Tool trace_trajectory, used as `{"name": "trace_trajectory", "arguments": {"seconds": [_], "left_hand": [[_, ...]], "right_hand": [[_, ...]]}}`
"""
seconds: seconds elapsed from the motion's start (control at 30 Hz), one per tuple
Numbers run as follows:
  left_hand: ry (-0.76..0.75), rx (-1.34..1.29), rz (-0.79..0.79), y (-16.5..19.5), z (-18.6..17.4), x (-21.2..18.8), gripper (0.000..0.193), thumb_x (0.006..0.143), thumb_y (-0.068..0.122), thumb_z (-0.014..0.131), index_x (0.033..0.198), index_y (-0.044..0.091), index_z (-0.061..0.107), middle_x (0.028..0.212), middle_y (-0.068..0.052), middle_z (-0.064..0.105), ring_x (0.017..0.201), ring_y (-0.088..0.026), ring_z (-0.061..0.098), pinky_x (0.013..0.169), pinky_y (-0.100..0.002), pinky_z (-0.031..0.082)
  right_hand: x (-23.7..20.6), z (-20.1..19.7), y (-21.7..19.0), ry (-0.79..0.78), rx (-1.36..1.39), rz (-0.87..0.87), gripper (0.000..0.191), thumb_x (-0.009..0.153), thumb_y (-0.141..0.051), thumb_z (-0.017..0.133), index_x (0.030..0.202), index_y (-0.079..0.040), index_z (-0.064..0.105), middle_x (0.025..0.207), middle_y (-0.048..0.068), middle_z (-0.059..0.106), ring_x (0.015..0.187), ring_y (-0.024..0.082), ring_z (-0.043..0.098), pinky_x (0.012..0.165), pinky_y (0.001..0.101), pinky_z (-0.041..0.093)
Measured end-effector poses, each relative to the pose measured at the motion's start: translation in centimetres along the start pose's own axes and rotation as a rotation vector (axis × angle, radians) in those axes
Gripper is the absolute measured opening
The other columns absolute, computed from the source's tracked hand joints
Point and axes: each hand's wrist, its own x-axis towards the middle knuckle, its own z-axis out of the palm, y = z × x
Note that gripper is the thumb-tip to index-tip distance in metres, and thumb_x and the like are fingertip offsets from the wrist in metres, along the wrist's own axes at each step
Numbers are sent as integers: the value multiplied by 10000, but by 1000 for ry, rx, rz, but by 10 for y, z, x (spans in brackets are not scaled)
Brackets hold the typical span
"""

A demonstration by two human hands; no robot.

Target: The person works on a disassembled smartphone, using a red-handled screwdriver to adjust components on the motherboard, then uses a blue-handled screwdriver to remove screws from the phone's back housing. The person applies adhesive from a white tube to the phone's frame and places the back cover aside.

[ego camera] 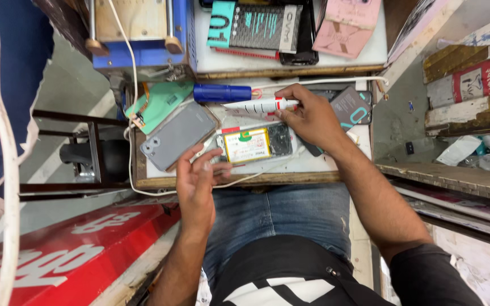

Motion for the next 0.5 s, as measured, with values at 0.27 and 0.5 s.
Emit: {"name": "trace_trajectory", "arguments": {"seconds": [0.27,0.5], "left_hand": [[-89,73,-79,-25,-20,-10,233,1058,115,559,1238,-30,593,1128,-171,720,937,-197,703,854,-348,577],[-213,148,-73,-41,-26,-14,206,1058,103,570,1198,-38,626,1115,-134,731,954,-156,686,889,-312,564]], "right_hand": [[32,-7,-7,52,-324,-249,301,897,-190,763,1180,-95,730,1203,130,728,988,329,707,862,431,558],[58,-68,-13,564,-316,-448,118,1007,-18,690,1110,-36,745,1075,141,754,910,308,754,814,384,591]]}}
